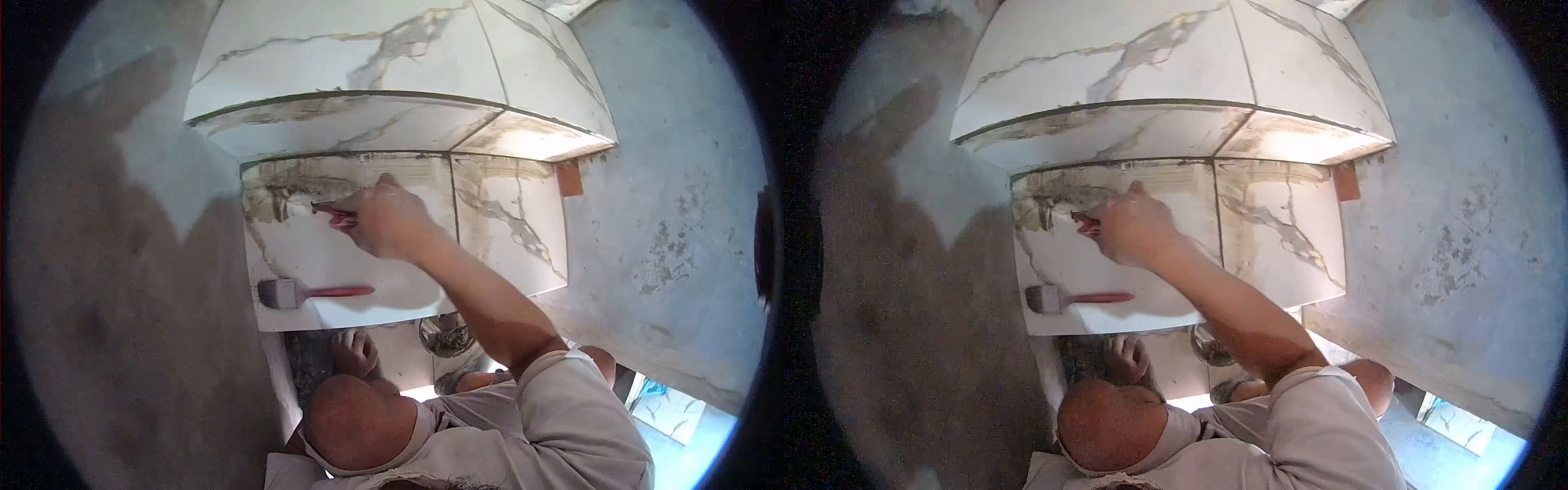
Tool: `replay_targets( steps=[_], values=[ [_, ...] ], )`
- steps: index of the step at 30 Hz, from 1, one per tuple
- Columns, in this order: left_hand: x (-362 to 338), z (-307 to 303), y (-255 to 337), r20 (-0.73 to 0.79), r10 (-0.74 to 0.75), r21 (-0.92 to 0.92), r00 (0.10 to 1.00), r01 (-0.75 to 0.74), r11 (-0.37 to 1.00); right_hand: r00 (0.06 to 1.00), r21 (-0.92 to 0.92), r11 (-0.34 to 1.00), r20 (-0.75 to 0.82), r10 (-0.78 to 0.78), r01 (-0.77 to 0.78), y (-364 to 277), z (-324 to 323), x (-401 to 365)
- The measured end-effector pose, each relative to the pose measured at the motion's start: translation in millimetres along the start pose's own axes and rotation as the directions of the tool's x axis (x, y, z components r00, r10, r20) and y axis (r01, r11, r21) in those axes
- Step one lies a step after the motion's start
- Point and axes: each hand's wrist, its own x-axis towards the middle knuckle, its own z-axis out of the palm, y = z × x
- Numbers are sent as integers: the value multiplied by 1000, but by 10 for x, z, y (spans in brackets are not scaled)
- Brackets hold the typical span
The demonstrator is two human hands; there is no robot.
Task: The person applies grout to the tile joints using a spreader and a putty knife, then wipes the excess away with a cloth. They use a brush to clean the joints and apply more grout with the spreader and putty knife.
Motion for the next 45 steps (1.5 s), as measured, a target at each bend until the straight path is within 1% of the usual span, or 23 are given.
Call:
replay_targets(
  steps=[1, 3, 5, 11, 14, 18, 20, 22, 24, 25, 26, 27, 28, 31, 32, 34, 35, 36, 39, 40, 41, 43, 45],
  values=[
    [-35, 23, -4, -21, -4, -5, 1000, 4, 1000, 1000, 0, 1000, 3, 8, -8, 144, -58, -59],
    [-38, 13, 29, -8, -22, -5, 1000, 22, 1000, 994, 99, 990, 23, -107, 104, 495, -206, -126],
    [-23, 0, 32, -30, -8, -4, 1000, 8, 1000, 998, 259, 966, 56, 10, -24, 700, -430, -223],
    [-14, -21, 51, 33, -42, -2, 999, 43, 999, 978, 455, 880, 205, 48, -138, 1351, -470, -519],
    [-17, -2, 9, 19, 6, -26, 1000, -6, 1000, 984, 449, 880, 150, 94, -153, 1421, -478, -613],
    [27, -72, 69, 118, -8, 7, 993, 7, 1000, 980, 431, 886, 166, 106, -169, 1573, -506, -862],
    [52, -29, 37, 86, 34, 47, 996, -38, 998, 919, 535, 784, 378, 113, -316, 1614, -576, -1020],
    [126, -36, 45, 73, 86, 62, 994, -91, 994, 920, 593, 731, 372, 122, -337, 1698, -499, -1215],
    [165, -9, 20, 106, 134, 110, 985, -146, 983, 905, 753, 521, 412, 100, -401, 1858, -396, -1404],
    [128, 66, -30, 128, 145, 149, 981, -164, 975, 903, 756, 509, 415, 114, -412, 1901, -373, -1521],
    [135, 118, -12, 142, 154, 140, 978, -174, 975, 889, 794, 402, 413, 195, -457, 1894, -366, -1650],
    [146, 176, 10, 201, 147, 55, 968, -161, 985, 866, 823, 289, 418, 273, -488, 1881, -353, -1770],
    [173, 203, 49, 262, 146, -29, 954, -143, 989, 861, 824, 275, 422, 285, -495, 1869, -323, -1884],
    [309, 340, 281, 230, 241, -88, 943, -227, 970, 802, 872, 44, 427, 418, -488, 1729, -343, -2289],
    [351, 374, 331, 234, 267, -120, 935, -245, 962, 786, 872, 36, 422, 452, -489, 1714, -433, -2472],
    [398, 434, 368, 312, 264, -152, 913, -226, 962, 802, 931, 80, 261, 537, -356, 1768, -704, -2943],
    [355, 631, 219, 231, 348, -235, 909, -295, 926, 791, 938, 121, 200, 578, -325, 1765, -877, -3199],
    [316, 741, 108, 229, 373, -269, 899, -309, 912, 778, 940, 165, 139, 613, -298, 1752, -1062, -3473],
    [155, 842, 19, 204, 408, -377, 890, -313, 872, 659, 892, 249, 70, 749, -378, 1653, -1527, -4242],
    [101, 820, 32, 282, 346, -330, 895, -248, 911, 598, 869, 248, 67, 799, -428, 1614, -1650, -4417],
    [95, 828, 72, 345, 274, -272, 898, -183, 945, 594, 861, 265, 52, 803, -433, 1632, -1730, -4537],
    [51, 818, 152, 463, 106, -133, 880, -49, 990, 536, 887, 187, 78, 841, -422, 1731, -1779, -4692],
    [92, 762, 152, 567, -66, 36, 821, 55, 998, 555, 904, 165, 92, 827, -395, 1775, -1793, -4675]
  ],
)
